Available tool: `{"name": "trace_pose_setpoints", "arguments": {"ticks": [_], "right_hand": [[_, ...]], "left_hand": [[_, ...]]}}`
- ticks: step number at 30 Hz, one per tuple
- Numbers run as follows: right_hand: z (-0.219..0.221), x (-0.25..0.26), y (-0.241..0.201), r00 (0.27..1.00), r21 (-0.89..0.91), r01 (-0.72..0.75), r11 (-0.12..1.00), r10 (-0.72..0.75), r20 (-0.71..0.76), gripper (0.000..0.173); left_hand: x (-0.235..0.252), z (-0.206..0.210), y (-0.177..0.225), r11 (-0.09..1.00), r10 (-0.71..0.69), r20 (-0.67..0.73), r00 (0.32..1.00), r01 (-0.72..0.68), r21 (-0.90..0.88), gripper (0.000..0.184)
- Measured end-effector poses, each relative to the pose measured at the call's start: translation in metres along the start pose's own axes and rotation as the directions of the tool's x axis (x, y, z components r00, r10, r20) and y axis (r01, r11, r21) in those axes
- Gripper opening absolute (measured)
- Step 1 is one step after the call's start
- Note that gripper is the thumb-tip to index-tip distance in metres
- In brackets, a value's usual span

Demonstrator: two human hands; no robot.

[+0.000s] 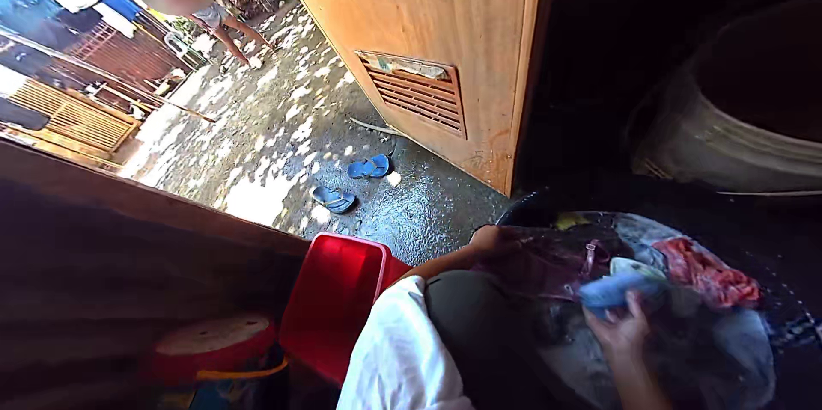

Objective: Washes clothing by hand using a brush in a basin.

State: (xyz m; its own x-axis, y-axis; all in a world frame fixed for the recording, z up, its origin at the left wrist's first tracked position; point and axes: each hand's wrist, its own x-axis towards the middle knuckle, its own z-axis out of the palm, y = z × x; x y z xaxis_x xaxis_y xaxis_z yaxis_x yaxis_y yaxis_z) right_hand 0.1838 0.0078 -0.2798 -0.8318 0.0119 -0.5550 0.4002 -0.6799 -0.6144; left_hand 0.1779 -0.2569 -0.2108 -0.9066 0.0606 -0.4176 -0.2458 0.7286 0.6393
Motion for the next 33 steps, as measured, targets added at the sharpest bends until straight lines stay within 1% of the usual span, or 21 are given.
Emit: {"name": "trace_pose_setpoints", "arguments": {"ticks": [1, 2, 3, 4, 5, 7, 8, 10, 12, 13, 14, 16, 18, 20, 21, 23, 26, 27, 29, 31, 33], "right_hand": [[0.028, -0.008, 0.004, 0.996, -0.287, 0.091, 0.954, -0.090, 0.017, 0.018], [0.051, -0.021, 0.005, 0.985, -0.539, 0.173, 0.824, -0.129, 0.117, 0.042], [0.074, -0.033, 0.005, 0.955, -0.717, 0.280, 0.639, -0.109, 0.275, 0.058], [0.095, -0.042, 0.008, 0.910, -0.791, 0.388, 0.473, -0.059, 0.411, 0.063], [0.107, -0.046, 0.011, 0.869, -0.805, 0.461, 0.373, -0.005, 0.495, 0.064], [0.091, -0.022, 0.010, 0.834, -0.804, 0.519, 0.291, 0.033, 0.550, 0.061], [0.071, 0.006, 0.002, 0.854, -0.818, 0.498, 0.287, 0.004, 0.521, 0.060], [0.026, 0.064, -0.028, 0.934, -0.897, 0.357, 0.259, -0.101, 0.343, 0.066], [-0.015, 0.098, -0.065, 0.987, -0.954, 0.110, 0.279, -0.147, 0.071, 0.076], [-0.022, 0.103, -0.082, 0.988, -0.956, 0.017, 0.293, -0.152, -0.029, 0.077], [-0.013, 0.097, -0.092, 0.987, -0.953, 0.014, 0.304, -0.154, -0.034, 0.076], [0.037, 0.058, -0.088, 0.982, -0.914, 0.173, 0.368, -0.139, 0.130, 0.070], [0.092, 0.002, -0.046, 0.944, -0.812, 0.306, 0.497, -0.047, 0.327, 0.061], [0.122, -0.032, 0.004, 0.903, -0.766, 0.318, 0.559, 0.066, 0.424, 0.059], [0.119, -0.032, 0.016, 0.896, -0.795, 0.322, 0.515, 0.106, 0.431, 0.061], [0.091, 0.003, 0.011, 0.917, -0.858, 0.292, 0.423, 0.131, 0.377, 0.060], [0.011, 0.069, -0.050, 0.992, -0.965, 0.115, 0.234, -0.076, 0.100, 0.068], [-0.016, 0.085, -0.072, 0.995, -0.972, 0.020, 0.234, -0.102, -0.004, 0.072], [-0.054, 0.094, -0.112, 0.988, -0.935, -0.108, 0.337, -0.065, -0.138, 0.072], [-0.062, 0.081, -0.145, 0.989, -0.880, -0.069, 0.470, -0.084, -0.123, 0.067], [-0.063, 0.072, -0.163, 0.973, -0.866, 0.008, 0.499, -0.203, -0.108, 0.067]], "left_hand": [[0.000, 0.001, 0.001, 1.000, -0.019, 0.005, 1.000, 0.019, 0.015, 0.033], [-0.002, 0.003, 0.003, 0.998, -0.053, 0.013, 0.999, 0.052, 0.031, 0.032], [-0.004, 0.004, 0.007, 0.994, -0.095, 0.013, 0.995, 0.094, 0.050, 0.032], [-0.006, 0.001, 0.014, 0.987, -0.146, 0.008, 0.989, 0.145, 0.065, 0.032], [-0.008, -0.003, 0.019, 0.981, -0.184, 0.006, 0.983, 0.183, 0.068, 0.034], [-0.011, -0.001, 0.015, 0.986, -0.150, 0.009, 0.989, 0.149, 0.068, 0.034], [-0.009, -0.001, 0.012, 0.991, -0.116, 0.021, 0.993, 0.114, 0.077, 0.034], [-0.006, -0.002, 0.011, 0.991, -0.088, 0.020, 0.996, 0.085, 0.103, 0.034], [-0.008, 0.003, 0.016, 0.988, -0.108, 0.012, 0.994, 0.106, 0.115, 0.035], [-0.006, 0.007, 0.017, 0.988, -0.109, 0.011, 0.994, 0.107, 0.111, 0.036], [-0.003, 0.006, 0.017, 0.989, -0.105, 0.006, 0.994, 0.104, 0.104, 0.036], [0.001, 0.003, 0.019, 0.990, -0.118, -0.013, 0.993, 0.119, 0.082, 0.035], [-0.007, 0.002, 0.022, 0.977, -0.199, -0.017, 0.980, 0.200, 0.077, 0.035], [-0.017, -0.006, 0.029, 0.941, -0.323, 0.000, 0.946, 0.321, 0.102, 0.030], [-0.019, -0.004, 0.026, 0.938, -0.328, -0.002, 0.945, 0.326, 0.114, 0.029], [-0.011, -0.001, 0.010, 0.959, -0.228, -0.007, 0.974, 0.226, 0.168, 0.033], [0.003, -0.002, 0.011, 0.964, -0.197, 0.030, 0.980, 0.188, 0.189, 0.033], [0.008, -0.006, 0.018, 0.960, -0.222, 0.063, 0.973, 0.207, 0.187, 0.033], [0.015, -0.017, 0.034, 0.972, -0.190, 0.145, 0.971, 0.165, 0.168, 0.032], [0.026, -0.030, 0.064, 0.993, -0.020, 0.216, 0.976, -0.007, 0.120, 0.032], [0.034, -0.043, 0.105, 0.977, 0.192, 0.238, 0.952, -0.209, 0.050, 0.027]]}}
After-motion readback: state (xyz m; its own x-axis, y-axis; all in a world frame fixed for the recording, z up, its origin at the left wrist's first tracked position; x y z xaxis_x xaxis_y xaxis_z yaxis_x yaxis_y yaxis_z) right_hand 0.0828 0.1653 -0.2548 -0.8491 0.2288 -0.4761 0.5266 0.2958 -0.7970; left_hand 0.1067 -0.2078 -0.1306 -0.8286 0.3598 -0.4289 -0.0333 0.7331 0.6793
